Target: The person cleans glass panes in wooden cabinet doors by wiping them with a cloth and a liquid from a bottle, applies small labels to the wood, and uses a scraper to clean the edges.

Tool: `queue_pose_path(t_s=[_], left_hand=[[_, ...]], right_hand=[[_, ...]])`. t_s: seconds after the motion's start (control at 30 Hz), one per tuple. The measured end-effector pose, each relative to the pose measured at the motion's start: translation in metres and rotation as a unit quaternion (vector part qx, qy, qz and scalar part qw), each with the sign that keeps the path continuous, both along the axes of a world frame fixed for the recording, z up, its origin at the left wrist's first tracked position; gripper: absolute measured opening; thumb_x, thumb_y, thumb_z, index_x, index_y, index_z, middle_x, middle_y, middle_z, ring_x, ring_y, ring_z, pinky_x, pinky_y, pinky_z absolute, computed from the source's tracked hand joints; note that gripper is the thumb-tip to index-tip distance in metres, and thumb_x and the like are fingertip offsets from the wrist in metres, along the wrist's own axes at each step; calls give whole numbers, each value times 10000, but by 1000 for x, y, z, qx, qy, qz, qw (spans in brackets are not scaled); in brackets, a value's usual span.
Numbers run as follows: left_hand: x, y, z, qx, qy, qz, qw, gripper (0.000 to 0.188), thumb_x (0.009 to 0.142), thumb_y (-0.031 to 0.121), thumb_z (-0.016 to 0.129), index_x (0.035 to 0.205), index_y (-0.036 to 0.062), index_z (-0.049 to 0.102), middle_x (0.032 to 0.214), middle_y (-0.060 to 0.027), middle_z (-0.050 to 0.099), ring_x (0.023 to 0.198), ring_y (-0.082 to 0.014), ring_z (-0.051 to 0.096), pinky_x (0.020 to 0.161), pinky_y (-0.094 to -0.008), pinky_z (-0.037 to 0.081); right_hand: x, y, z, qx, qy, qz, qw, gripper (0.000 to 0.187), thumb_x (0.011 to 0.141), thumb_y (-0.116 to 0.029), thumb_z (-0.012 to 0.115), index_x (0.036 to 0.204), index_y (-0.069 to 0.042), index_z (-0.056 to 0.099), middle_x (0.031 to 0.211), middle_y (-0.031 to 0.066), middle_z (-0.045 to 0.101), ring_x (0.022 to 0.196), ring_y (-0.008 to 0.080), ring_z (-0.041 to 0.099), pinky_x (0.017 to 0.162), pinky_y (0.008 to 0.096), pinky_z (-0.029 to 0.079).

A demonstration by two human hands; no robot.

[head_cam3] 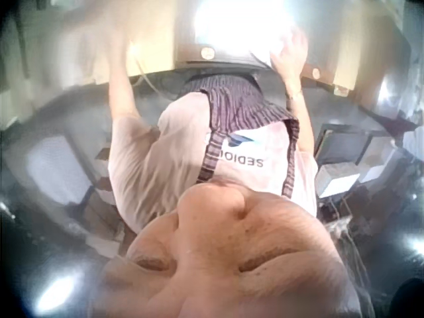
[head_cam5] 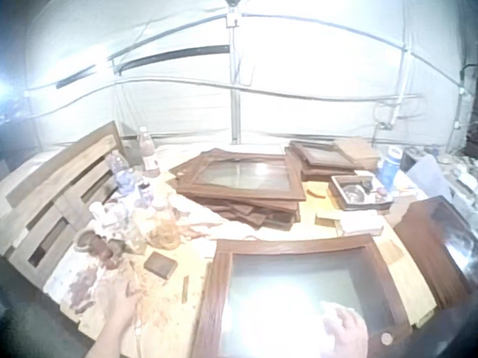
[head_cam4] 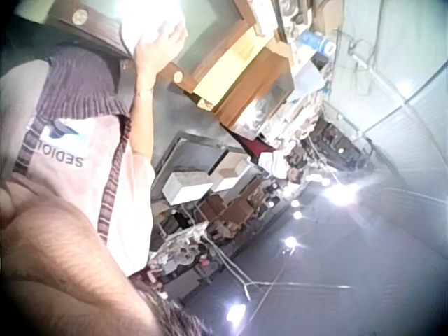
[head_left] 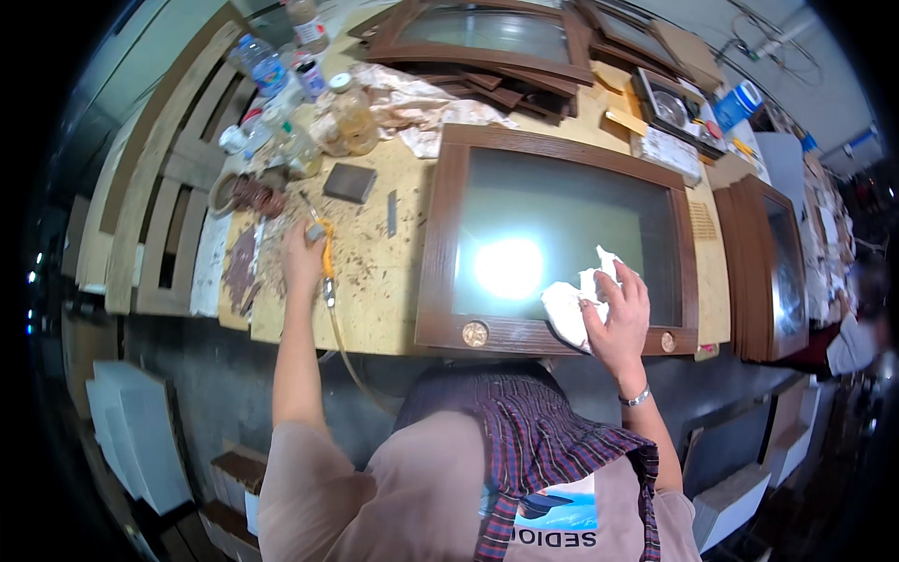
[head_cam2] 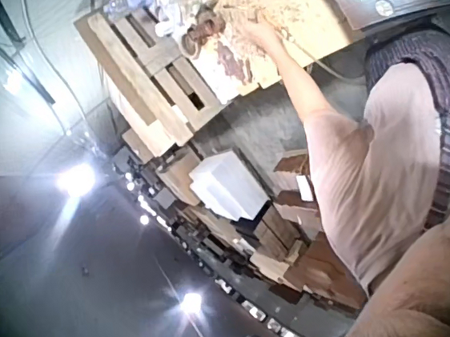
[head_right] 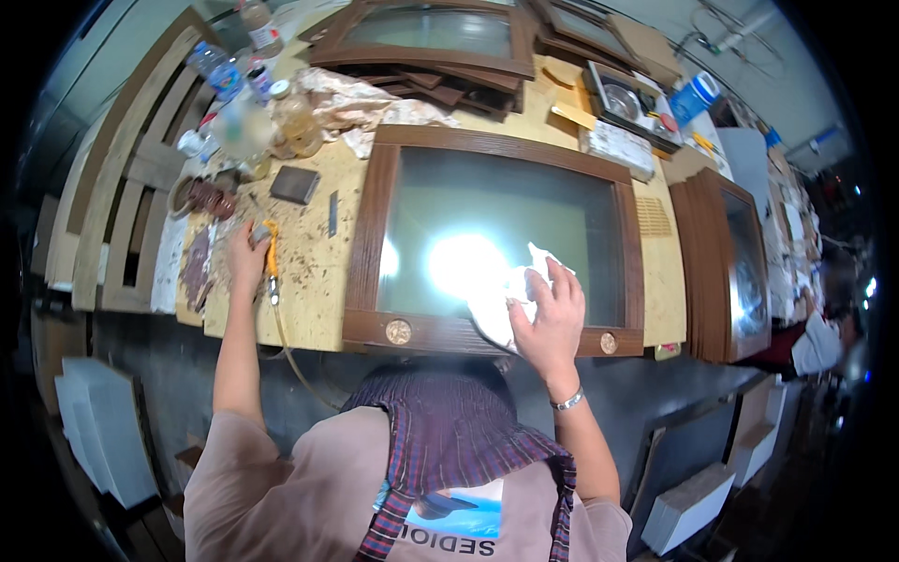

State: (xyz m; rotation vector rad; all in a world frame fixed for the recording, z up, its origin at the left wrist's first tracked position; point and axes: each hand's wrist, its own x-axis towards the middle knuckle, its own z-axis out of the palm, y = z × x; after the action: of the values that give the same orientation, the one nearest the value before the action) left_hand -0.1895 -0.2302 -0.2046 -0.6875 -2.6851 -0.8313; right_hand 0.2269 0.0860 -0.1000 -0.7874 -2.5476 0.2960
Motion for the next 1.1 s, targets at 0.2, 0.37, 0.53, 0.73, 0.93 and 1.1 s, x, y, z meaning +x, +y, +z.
queue_pose_path(t_s=[0.2, 0.37, 0.53, 0.73, 0.93, 1.1], left_hand=[[4, 44, 35, 365, -296, -43, 882, 368, 909, 111, 653, 1261, 22, 588, 1056, -54, 638, 920, -134, 588, 789, -308, 475], [20, 90, 57, 475, -461, -238, 711, 442, 983, 159, 558, 1403, 39, 496, 1242, -81, 603, 1033, -153, 582, 901, -299, 459], [-4, 132, 7, 578, -615, -161, 513, 382, 1000, 165, 552, 1348, 10, 513, 1263, -100, 598, 1068, -211, 581, 951, -354, 478], [-32, 128, -17, 568, -619, -193, 507, 332, 997, 125, 563, 1268, -67, 561, 1130, -158, 662, 1046, -256, 633, 944, -370, 528], [-31, 125, -5, 567, -638, -257, 452, 328, 993, 99, 565, 1265, -84, 550, 1224, -185, 632, 1071, -272, 620, 977, -382, 526], [-21, 133, -12, 586, -654, -183, 441, 368, 993, 79, 556, 1316, -85, 492, 1270, -195, 597, 1135, -293, 592, 1047, -411, 503]], right_hand=[[-4, -11, 3, 29, 18, -25, 999, 376, 765, -234, 722, 1094, -56, 679, 1291, 178, 581, 1201, 387, 523, 1005, 479, 426], [1, -4, -30, 2, 33, -65, 997, 455, 746, -320, 748, 1094, -34, 680, 1269, 209, 606, 1209, 371, 545, 1052, 483, 411], [4, -1, 2, 18, 43, -39, 998, 387, 794, -276, 679, 1101, -45, 640, 1297, 168, 575, 1215, 356, 517, 1013, 469, 423], [7, -11, 1, 16, 58, -53, 997, 359, 797, -265, 681, 1071, -34, 649, 1291, 168, 581, 1200, 352, 529, 1000, 460, 433], [-1, -11, -2, 50, 72, -46, 995, 330, 784, -283, 676, 1004, -39, 643, 1228, 161, 601, 1151, 333, 544, 953, 441, 445], [1, -11, 1, 57, 62, -48, 995, 315, 778, -278, 674, 988, -44, 648, 1219, 157, 604, 1140, 330, 547, 947, 437, 450]])
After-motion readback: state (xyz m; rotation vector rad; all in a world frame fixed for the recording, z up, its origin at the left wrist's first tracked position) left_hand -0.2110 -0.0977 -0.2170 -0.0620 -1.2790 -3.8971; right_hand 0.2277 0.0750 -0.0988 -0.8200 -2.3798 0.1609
